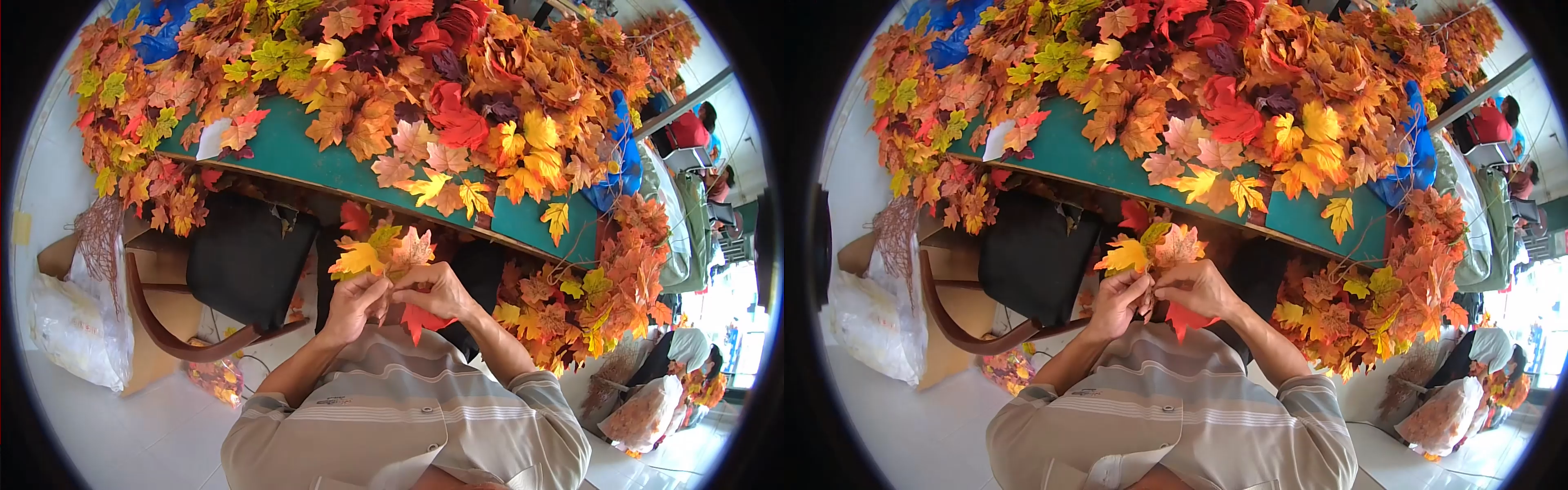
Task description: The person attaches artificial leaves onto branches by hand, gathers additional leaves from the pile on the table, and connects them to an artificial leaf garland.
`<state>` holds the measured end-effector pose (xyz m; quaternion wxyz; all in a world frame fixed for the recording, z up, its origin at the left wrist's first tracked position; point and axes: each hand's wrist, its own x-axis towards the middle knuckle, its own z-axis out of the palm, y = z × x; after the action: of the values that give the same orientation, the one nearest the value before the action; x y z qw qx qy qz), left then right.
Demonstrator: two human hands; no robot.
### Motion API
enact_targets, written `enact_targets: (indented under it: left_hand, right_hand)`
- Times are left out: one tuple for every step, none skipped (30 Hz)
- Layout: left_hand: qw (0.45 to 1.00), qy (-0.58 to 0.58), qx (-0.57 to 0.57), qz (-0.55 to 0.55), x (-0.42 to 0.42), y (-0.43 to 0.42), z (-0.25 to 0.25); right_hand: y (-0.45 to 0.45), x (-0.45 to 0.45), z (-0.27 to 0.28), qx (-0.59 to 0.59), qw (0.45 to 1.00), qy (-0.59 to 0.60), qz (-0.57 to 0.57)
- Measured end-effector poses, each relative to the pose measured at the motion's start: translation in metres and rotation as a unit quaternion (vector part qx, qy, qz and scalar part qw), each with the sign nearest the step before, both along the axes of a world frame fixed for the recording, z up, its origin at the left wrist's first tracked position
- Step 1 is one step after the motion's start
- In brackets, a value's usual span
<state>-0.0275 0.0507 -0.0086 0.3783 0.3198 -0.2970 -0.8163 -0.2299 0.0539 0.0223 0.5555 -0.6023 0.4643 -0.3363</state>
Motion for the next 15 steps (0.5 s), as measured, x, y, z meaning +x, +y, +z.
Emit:
enact_targets:
  left_hand:
    - [1.000, -0.014, -0.009, -0.011, 0.001, -0.001, 0.002]
    - [0.999, -0.027, -0.017, -0.021, 0.001, -0.003, 0.003]
    - [0.999, -0.027, -0.021, -0.024, 0.002, -0.004, 0.003]
    - [0.999, -0.028, -0.025, -0.028, 0.003, -0.004, 0.003]
    - [0.999, -0.029, -0.027, -0.031, 0.003, -0.004, 0.003]
    - [0.999, -0.025, -0.021, -0.028, 0.004, -0.004, 0.005]
    - [0.999, -0.022, -0.013, -0.026, 0.004, -0.005, 0.007]
    - [1.000, -0.019, -0.005, -0.022, 0.005, -0.005, 0.010]
    - [0.999, -0.025, 0.000, -0.021, 0.004, -0.005, 0.013]
    - [0.999, -0.032, -0.001, -0.020, 0.002, -0.004, 0.014]
    - [0.999, -0.040, 0.001, -0.018, 0.002, -0.003, 0.013]
    - [0.999, -0.048, 0.001, -0.017, 0.001, -0.003, 0.012]
    - [1.000, -0.019, -0.001, -0.007, 0.002, -0.003, 0.010]
    - [1.000, -0.025, -0.002, -0.008, 0.002, -0.002, 0.009]
    - [1.000, -0.030, -0.004, -0.008, 0.001, -0.001, 0.010]
  right_hand:
    - [0.000, -0.001, 0.000, -0.005, 1.000, 0.005, 0.008]
    - [0.000, -0.001, 0.000, -0.022, 1.000, 0.009, 0.014]
    - [0.001, 0.000, 0.001, -0.038, 0.999, 0.014, 0.021]
    - [0.001, 0.000, 0.001, -0.053, 0.998, 0.018, 0.028]
    - [0.001, -0.001, 0.002, -0.056, 0.998, 0.027, 0.030]
    - [0.001, -0.002, 0.003, -0.058, 0.997, 0.035, 0.033]
    - [0.001, -0.002, 0.003, -0.059, 0.997, 0.043, 0.036]
    - [0.001, -0.002, 0.001, -0.057, 0.997, 0.036, 0.034]
    - [0.001, -0.002, -0.001, -0.054, 0.998, 0.029, 0.032]
    - [0.002, -0.001, -0.003, -0.049, 0.998, 0.021, 0.030]
    - [0.003, 0.000, -0.003, -0.078, 0.996, 0.028, 0.033]
    - [0.004, 0.001, -0.004, -0.065, 0.998, 0.018, 0.020]
    - [0.005, 0.003, -0.005, -0.054, 0.998, 0.008, 0.007]
    - [0.005, 0.005, -0.005, -0.043, 0.999, -0.003, -0.007]
    - [0.005, 0.004, -0.002, -0.060, 0.998, 0.008, 0.003]
